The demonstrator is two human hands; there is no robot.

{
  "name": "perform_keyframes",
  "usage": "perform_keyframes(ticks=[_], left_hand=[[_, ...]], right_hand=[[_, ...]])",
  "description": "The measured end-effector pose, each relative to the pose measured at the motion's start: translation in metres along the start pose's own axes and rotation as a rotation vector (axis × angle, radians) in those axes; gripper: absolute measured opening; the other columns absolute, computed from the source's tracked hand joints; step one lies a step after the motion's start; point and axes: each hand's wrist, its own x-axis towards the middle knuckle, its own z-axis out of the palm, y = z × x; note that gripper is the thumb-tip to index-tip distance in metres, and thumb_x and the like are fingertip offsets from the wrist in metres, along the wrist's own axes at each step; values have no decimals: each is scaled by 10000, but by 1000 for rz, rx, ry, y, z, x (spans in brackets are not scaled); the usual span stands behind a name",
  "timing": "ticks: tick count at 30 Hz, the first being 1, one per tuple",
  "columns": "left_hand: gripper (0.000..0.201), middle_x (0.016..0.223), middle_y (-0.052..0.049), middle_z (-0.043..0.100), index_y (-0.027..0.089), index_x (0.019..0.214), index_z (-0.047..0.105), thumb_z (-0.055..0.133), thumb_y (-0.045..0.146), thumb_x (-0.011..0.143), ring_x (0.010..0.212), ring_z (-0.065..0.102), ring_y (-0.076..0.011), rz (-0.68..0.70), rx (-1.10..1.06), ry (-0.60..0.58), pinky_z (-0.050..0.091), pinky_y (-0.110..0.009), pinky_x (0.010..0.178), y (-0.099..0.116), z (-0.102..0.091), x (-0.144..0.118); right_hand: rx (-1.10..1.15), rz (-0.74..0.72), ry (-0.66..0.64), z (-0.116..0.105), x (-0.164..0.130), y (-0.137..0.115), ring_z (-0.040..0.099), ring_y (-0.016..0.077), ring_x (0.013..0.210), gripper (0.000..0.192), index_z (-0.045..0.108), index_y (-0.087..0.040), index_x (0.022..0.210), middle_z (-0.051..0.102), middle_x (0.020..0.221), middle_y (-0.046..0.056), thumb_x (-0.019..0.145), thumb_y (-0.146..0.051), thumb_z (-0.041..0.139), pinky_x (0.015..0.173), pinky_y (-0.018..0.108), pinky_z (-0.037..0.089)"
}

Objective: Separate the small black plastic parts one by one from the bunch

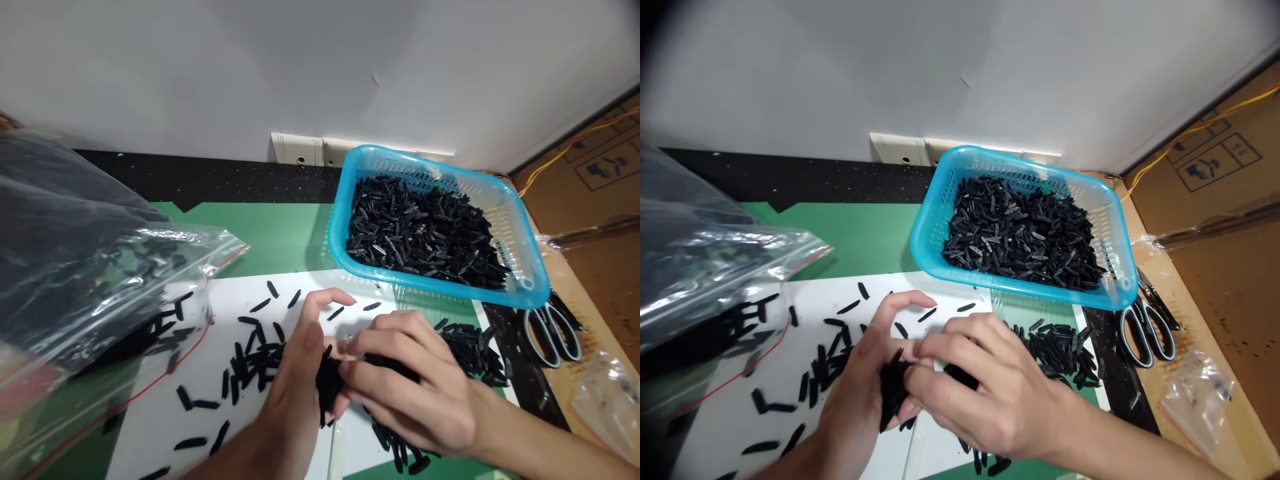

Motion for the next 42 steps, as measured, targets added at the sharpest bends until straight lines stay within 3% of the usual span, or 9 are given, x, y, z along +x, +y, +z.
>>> perform_keyframes(ticks=[9,15,21,26,30,32,35,38,42], left_hand=[[617,605,83,468,284,1349,517,351,822,1096,530,359,-133,41,160,-64,268,-224,484,1,4,-6],[557,629,86,444,252,1343,563,390,739,1136,528,356,-132,72,172,-90,257,-247,479,2,4,-5],[361,539,116,447,248,1125,566,439,581,1183,475,308,-112,76,189,-103,264,-246,511,4,2,0],[410,505,85,447,213,880,602,469,471,1170,480,332,-113,120,192,-107,296,-279,548,6,-1,1],[438,514,83,416,218,831,586,506,497,1159,486,309,-112,139,173,-129,246,-288,522,0,-6,-1],[415,533,86,409,218,876,609,525,511,1158,496,305,-113,157,208,-125,242,-289,524,-3,-8,-4],[345,568,89,416,227,985,653,594,532,1136,508,302,-113,172,318,-49,243,-292,529,-7,-9,-8],[383,610,75,411,232,908,617,593,538,1136,501,311,-105,163,387,-28,234,-293,508,-9,-8,-9],[395,581,81,402,240,886,564,553,520,1164,497,322,-105,170,367,-35,264,-273,507,-10,-7,-6]], right_hand=[[216,190,98,15,1,-8,752,250,991,257,739,-157,1285,832,1097,116,1053,-56,694,859,437,650],[248,213,119,13,-1,-8,704,217,969,163,768,-127,1120,800,1034,98,1039,-9,689,889,407,617],[476,386,269,9,-2,1,727,190,932,204,785,-179,1093,782,995,40,978,-11,786,850,358,592],[586,503,331,11,-6,7,752,177,891,189,813,-224,1070,815,957,14,976,-61,826,819,321,613],[552,605,371,11,-8,9,778,175,907,160,796,-245,1066,818,958,8,1000,-99,797,789,289,625],[548,587,361,10,-8,9,775,172,890,161,792,-236,1061,811,946,9,996,-89,793,779,286,626],[558,430,307,8,-6,9,759,171,847,165,804,-191,1057,805,933,31,965,-53,812,773,303,631],[515,329,252,5,-3,11,763,171,831,129,807,-147,1050,804,941,58,971,-46,812,757,300,637],[207,275,154,3,-4,19,799,209,932,120,784,-120,1121,829,1031,107,1046,-53,717,827,327,647]])
